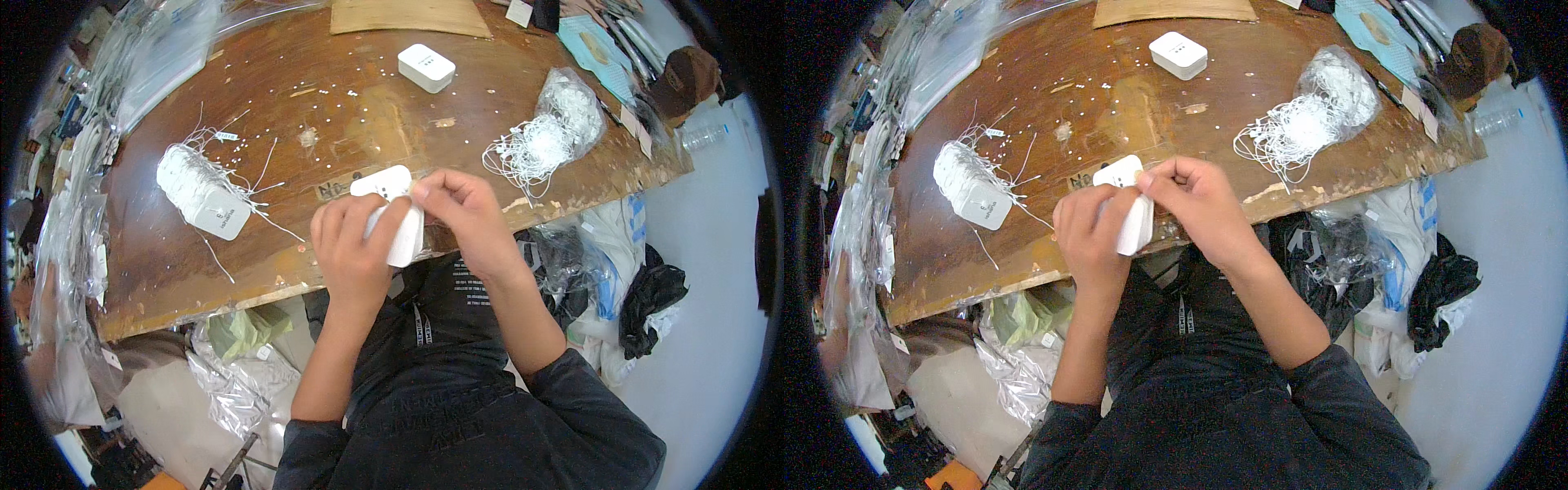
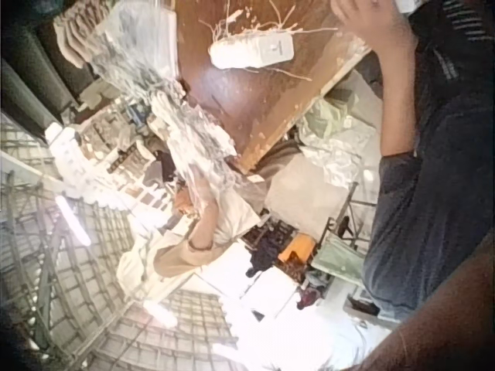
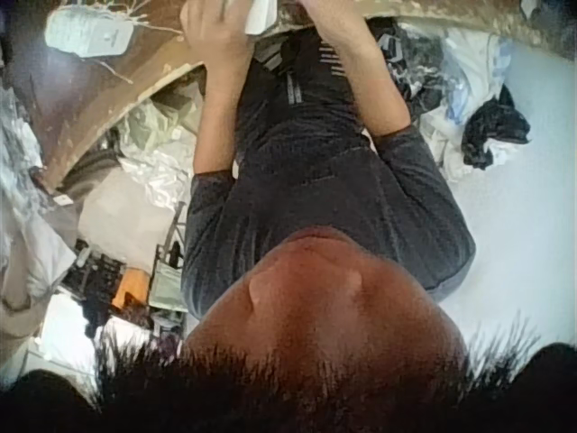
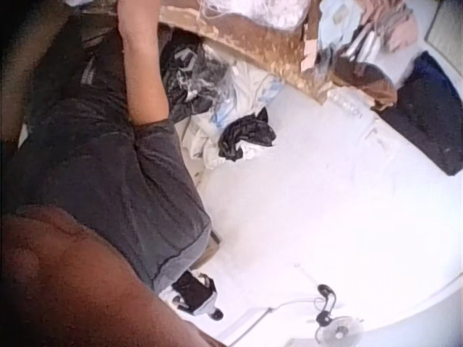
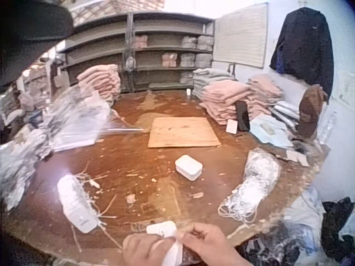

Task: The person assembles small white tags by hand, threading strings through them and stacking them on a wooden table. The person also handles a small white box, opening it and placing it on the table.

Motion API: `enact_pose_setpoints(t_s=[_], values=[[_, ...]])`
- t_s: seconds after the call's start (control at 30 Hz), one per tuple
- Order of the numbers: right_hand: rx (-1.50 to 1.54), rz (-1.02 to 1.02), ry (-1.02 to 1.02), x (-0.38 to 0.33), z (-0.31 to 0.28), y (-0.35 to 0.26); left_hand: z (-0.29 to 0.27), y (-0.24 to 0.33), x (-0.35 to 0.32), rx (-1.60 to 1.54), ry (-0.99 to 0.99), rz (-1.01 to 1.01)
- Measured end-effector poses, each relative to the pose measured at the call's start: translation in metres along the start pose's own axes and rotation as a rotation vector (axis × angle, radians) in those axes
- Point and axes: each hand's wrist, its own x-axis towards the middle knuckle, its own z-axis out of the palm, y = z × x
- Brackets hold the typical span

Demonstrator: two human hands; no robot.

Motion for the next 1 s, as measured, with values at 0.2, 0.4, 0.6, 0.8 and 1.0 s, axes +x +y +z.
enact_pose_setpoints(t_s=[0.2, 0.4, 0.6, 0.8, 1.0], values=[[-0.718, -0.344, 0.42, 0.022, -0.045, -0.011, -0.003, 0.009, -0.002, -0.506, -0.051, -0.14], [-1.219, -0.608, 0.433, 0.021, -0.081, -0.02, -0.004, -0.018, 0.017, -0.76, -0.186, -0.756], [-1.621, -0.578, 0.169, 0.004, -0.087, -0.005, -0.007, -0.017, 0.021, -0.379, -0.034, -0.67], [-1.145, -0.615, 0.223, 0.011, -0.097, -0.021, -0.013, -0.021, 0.024, -0.215, -0.172, -0.204], [-0.946, -0.685, 0.457, 0.002, -0.084, -0.026, -0.003, -0.009, 0.029, -0.061, -0.291, -0.166]])
